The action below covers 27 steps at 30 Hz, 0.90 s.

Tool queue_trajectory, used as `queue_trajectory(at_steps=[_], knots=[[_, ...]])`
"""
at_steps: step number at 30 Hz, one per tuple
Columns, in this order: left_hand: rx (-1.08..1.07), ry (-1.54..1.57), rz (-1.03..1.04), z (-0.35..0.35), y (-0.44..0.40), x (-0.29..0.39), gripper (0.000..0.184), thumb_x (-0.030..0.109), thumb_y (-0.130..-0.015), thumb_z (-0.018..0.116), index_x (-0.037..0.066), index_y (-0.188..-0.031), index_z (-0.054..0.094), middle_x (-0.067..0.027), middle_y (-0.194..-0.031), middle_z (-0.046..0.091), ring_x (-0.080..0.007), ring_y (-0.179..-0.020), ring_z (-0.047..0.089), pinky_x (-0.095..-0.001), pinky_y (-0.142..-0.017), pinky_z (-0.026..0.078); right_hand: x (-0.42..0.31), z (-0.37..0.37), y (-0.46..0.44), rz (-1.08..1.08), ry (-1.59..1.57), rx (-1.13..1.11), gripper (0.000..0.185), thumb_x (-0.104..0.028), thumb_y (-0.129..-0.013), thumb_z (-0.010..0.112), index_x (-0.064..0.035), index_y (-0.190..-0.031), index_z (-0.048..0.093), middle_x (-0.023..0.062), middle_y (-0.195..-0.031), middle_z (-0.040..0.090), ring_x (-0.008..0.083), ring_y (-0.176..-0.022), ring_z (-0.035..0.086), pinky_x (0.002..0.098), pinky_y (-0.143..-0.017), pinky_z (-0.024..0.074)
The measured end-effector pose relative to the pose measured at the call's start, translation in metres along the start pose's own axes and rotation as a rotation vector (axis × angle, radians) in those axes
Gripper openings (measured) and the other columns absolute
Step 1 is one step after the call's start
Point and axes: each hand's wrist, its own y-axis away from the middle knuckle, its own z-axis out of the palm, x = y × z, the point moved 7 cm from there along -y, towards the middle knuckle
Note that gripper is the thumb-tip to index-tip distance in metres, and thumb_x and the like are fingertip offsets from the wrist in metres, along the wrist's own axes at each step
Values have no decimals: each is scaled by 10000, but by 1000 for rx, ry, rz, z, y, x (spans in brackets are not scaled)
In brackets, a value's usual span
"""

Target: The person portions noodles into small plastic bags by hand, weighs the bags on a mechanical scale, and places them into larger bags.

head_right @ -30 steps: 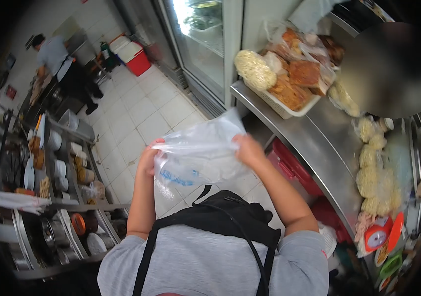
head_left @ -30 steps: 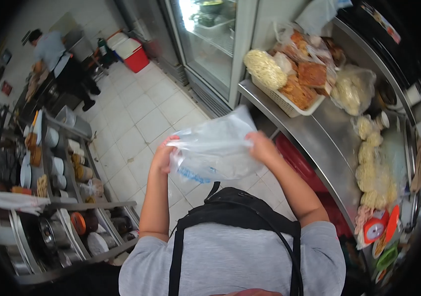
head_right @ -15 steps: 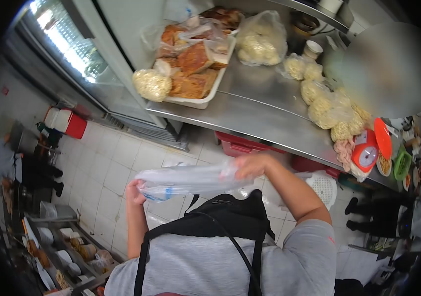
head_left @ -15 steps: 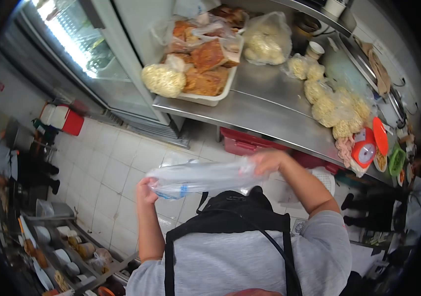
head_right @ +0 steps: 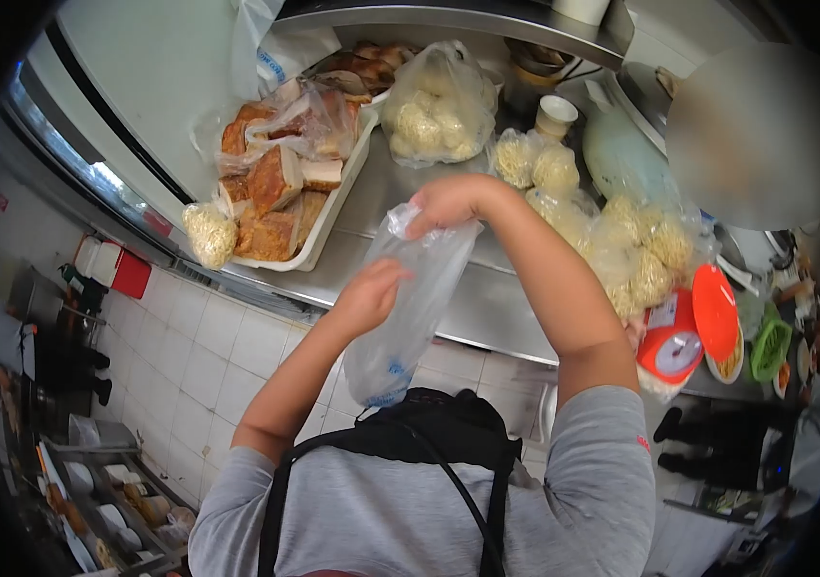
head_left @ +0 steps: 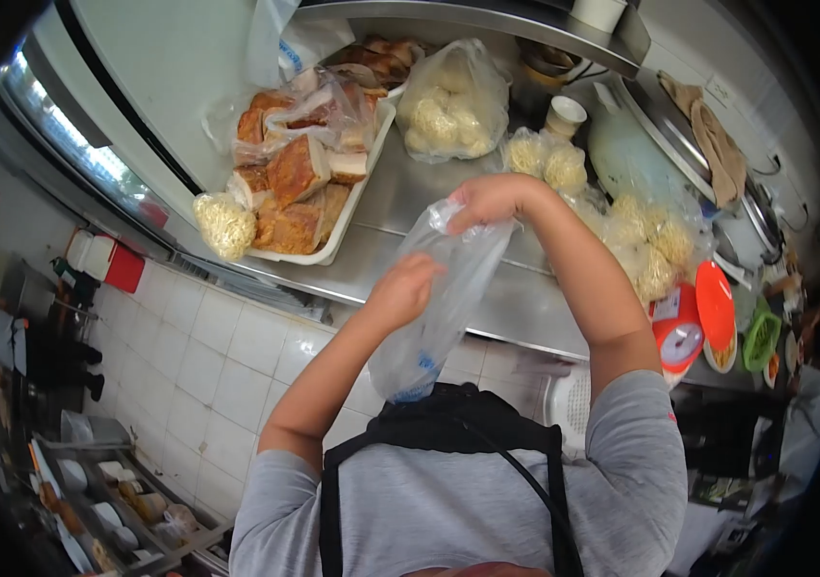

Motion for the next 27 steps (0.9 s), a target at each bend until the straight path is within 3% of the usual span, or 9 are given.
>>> queue_trajectory(at_steps=[3,7,9,11,13,14,18,21,27], knots=[[-91,-636,-437,3,-27,-37,410,111,-782,500,137,-1186,435,-124,-1262,375,-338,-1176,309,-482,-934,263,18,-39,-10,181,323,-16,394,-252,-691,631,-65,-1031,567,63,-867,608,180,-778,572,297,-693,447],[-417,-1015,-716,24,-26,-93,410,256,-839,384,151,-1235,406,-154,-1316,309,-369,-1240,201,-538,-961,158,62,-105,-59,144,487,742,523,-210,-685,622,-120,-1170,450,127,-977,567,297,-873,549,360,-750,435],[-408,-1059,-755,21,-31,-80,422,250,-830,402,116,-1230,406,-167,-1309,311,-364,-1231,216,-520,-964,167,30,-95,-42,23,757,1266,485,-186,-676,636,-132,-1126,463,150,-1043,503,311,-920,511,369,-776,424],[-402,-1089,-742,14,-52,-62,466,259,-824,414,58,-1243,374,-182,-1300,311,-353,-1200,257,-504,-966,182,-20,-67,-17,-445,557,1326,459,-153,-669,639,-143,-1099,477,163,-1094,447,340,-972,470,413,-797,404],[212,-539,-311,31,-81,-60,521,277,-826,411,50,-1284,306,-169,-1284,323,-359,-1198,255,-530,-952,177,-24,-23,-40,-746,153,975,471,-133,-686,617,-155,-1131,465,157,-1117,444,358,-1008,441,442,-808,383],[481,-233,-96,35,-75,-63,551,286,-827,409,45,-1304,272,-163,-1277,329,-362,-1198,253,-543,-945,175,-10,-5,-63,-618,0,799,490,-158,-696,616,-145,-1157,449,160,-1144,433,375,-1063,397,470,-843,356],[-243,-266,-406,87,-84,-117,740,478,-786,438,77,-1347,170,-133,-1350,257,-360,-1242,198,-503,-992,144,80,32,-88,295,142,672,659,-312,-682,648,-136,-1250,366,155,-1259,376,408,-1210,243,543,-947,237],[-486,-729,-771,36,-70,-121,955,667,-679,451,81,-1359,125,-130,-1389,196,-367,-1262,170,-483,-1015,127,126,23,-80,408,489,473,900,-454,-581,698,-194,-1322,259,134,-1331,310,417,-1246,171,573,-985,119],[-487,-338,-885,14,-92,-123,673,475,-760,488,67,-1275,340,-209,-1259,371,-374,-1170,328,-453,-953,283,116,22,-94,284,689,82,971,-419,-530,729,-207,-1341,240,133,-1372,243,407,-1269,119,579,-993,49]])
